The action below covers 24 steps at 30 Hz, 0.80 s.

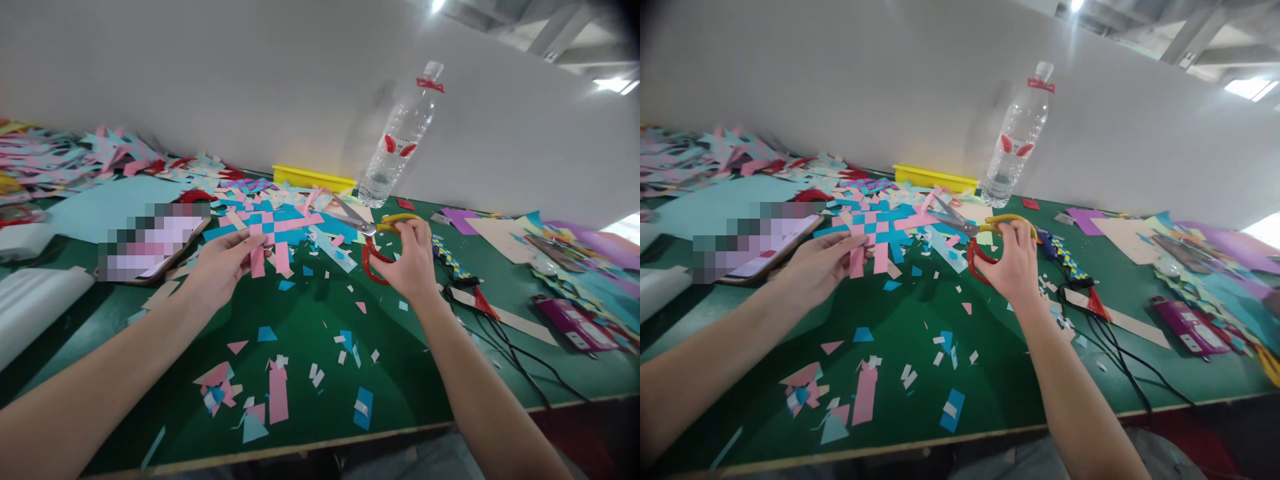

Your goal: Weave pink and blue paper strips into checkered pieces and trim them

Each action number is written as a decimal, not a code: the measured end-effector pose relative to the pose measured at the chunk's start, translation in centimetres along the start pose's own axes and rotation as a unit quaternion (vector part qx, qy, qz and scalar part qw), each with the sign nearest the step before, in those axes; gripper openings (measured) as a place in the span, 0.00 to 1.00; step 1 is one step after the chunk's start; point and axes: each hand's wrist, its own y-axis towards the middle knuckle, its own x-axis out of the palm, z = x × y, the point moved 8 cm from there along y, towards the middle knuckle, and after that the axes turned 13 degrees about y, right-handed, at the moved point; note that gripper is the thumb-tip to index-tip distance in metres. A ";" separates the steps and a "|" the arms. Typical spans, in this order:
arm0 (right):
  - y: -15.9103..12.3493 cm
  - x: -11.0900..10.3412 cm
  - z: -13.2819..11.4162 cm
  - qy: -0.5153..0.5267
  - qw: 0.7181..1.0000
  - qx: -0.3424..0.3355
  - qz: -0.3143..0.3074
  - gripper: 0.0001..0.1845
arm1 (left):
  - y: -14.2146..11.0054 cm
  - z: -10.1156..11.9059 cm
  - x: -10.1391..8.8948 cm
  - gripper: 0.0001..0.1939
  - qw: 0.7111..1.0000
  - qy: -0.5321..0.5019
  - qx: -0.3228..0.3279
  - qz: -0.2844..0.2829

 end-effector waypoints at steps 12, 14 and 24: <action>-1.8 0.8 -2.8 -0.103 0.989 -0.106 -0.031 0.24 | -0.1 -1.1 0.8 0.03 0.991 -0.097 -0.090 -0.020; -2.0 1.2 -2.9 -0.094 0.989 -0.101 -0.047 0.25 | -0.4 -1.0 1.2 0.05 0.991 -0.092 -0.090 -0.035; -2.9 1.4 -3.9 -0.098 0.987 -0.118 -0.057 0.28 | -1.5 -1.0 1.7 0.11 0.990 -0.080 -0.113 -0.028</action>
